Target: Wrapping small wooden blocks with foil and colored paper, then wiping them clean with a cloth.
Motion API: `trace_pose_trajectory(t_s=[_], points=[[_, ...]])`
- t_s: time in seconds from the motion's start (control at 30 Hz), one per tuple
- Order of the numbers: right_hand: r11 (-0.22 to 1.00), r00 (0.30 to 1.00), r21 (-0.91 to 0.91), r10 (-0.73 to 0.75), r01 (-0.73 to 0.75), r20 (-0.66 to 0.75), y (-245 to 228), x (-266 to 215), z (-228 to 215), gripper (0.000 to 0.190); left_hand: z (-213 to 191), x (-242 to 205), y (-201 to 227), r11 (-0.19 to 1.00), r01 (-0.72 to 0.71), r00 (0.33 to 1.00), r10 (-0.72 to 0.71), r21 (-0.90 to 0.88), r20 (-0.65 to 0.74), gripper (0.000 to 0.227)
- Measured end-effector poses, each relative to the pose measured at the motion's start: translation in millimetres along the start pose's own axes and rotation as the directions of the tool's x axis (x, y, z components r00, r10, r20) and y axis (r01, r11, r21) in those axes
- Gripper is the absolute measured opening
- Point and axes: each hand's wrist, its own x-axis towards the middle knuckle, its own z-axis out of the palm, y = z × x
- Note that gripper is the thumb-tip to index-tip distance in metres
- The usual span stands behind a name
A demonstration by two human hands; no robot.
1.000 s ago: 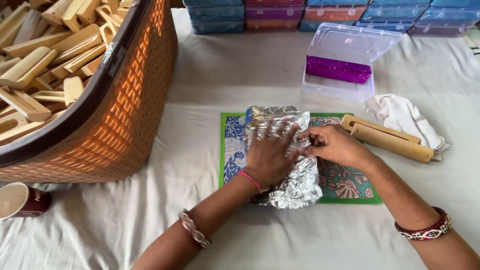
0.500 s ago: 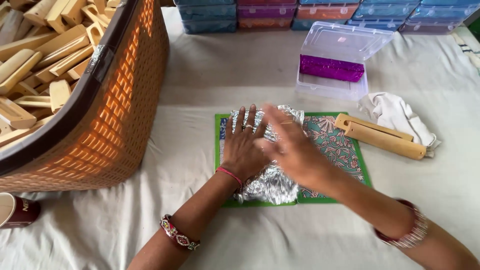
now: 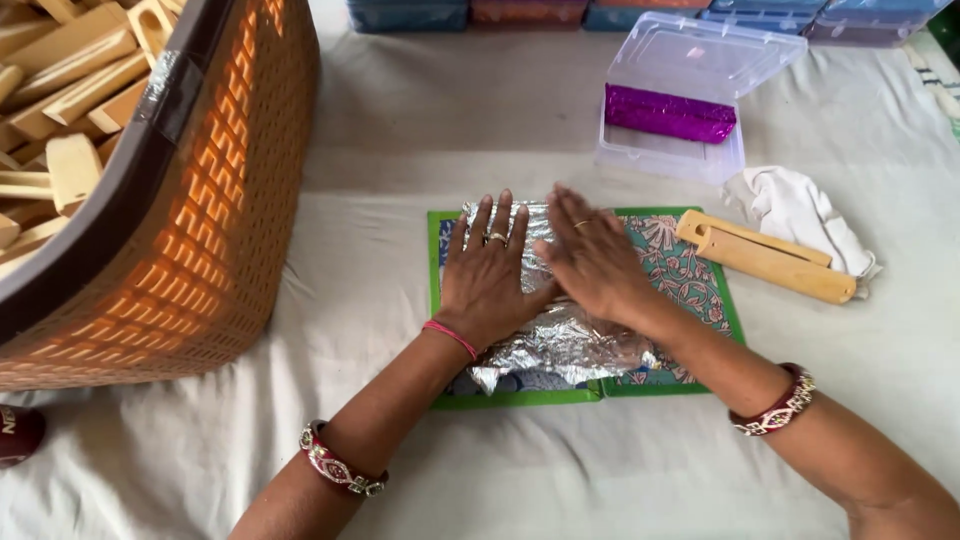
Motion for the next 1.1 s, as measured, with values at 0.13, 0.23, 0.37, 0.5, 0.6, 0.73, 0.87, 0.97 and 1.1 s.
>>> trace_pose_trajectory(t_s=[0.13, 0.23, 0.37, 0.5, 0.6, 0.73, 0.87, 0.97, 1.1], points=[[0.987, 0.998, -0.153, 0.057, -0.057, -0.005, 26.6, -22.9, -10.6, 0.098, 12.1, -1.8, -15.6, 0.997, -0.045, 0.997, 0.041, -0.067, -0.059, 0.103], [0.977, 0.998, -0.206, 0.054, -0.050, 0.013, 30.0, -37.6, -27.3, 0.095, 11.2, -6.8, -18.4, 0.996, -0.049, 0.994, 0.042, -0.074, -0.098, 0.094], [0.932, 0.982, -0.360, -0.108, 0.047, -0.152, 0.2, -35.7, -41.4, 0.091, 10.0, -11.0, -15.9, 0.996, -0.065, 0.990, 0.056, -0.067, -0.129, 0.088], [0.928, 0.867, -0.121, -0.372, 0.352, -0.331, -21.9, -21.6, -4.6, 0.081, 26.7, -3.3, -23.0, 0.993, -0.113, 0.974, 0.103, -0.038, -0.200, 0.075], [0.902, 0.871, -0.071, -0.429, 0.425, -0.240, -31.7, -34.9, -0.3, 0.074, 29.2, -4.4, -32.0, 0.992, -0.123, 0.976, 0.120, -0.009, -0.184, 0.063], [0.866, 0.873, -0.179, -0.484, 0.466, -0.067, -44.7, -61.4, -19.0, 0.082, 19.7, 0.3, -42.2, 0.987, -0.163, 0.975, 0.163, 0.013, -0.148, 0.062], [0.762, 0.766, -0.092, -0.643, 0.641, 0.011, -44.9, -82.0, -15.1, 0.076, 20.0, 0.1, -41.1, 0.990, -0.140, 0.982, 0.135, -0.029, -0.133, 0.055], [0.697, 0.713, -0.170, -0.699, 0.696, 0.055, -46.8, -104.8, -5.2, 0.070, 16.8, -0.4, -38.7, 0.992, -0.121, 0.988, 0.117, -0.035, -0.097, 0.057], [0.597, 0.618, -0.202, -0.784, 0.777, 0.060, -54.5, -147.6, -5.4, 0.065, 9.7, -3.2, -34.3, 0.995, -0.099, 0.993, 0.098, -0.017, -0.064, 0.059]])
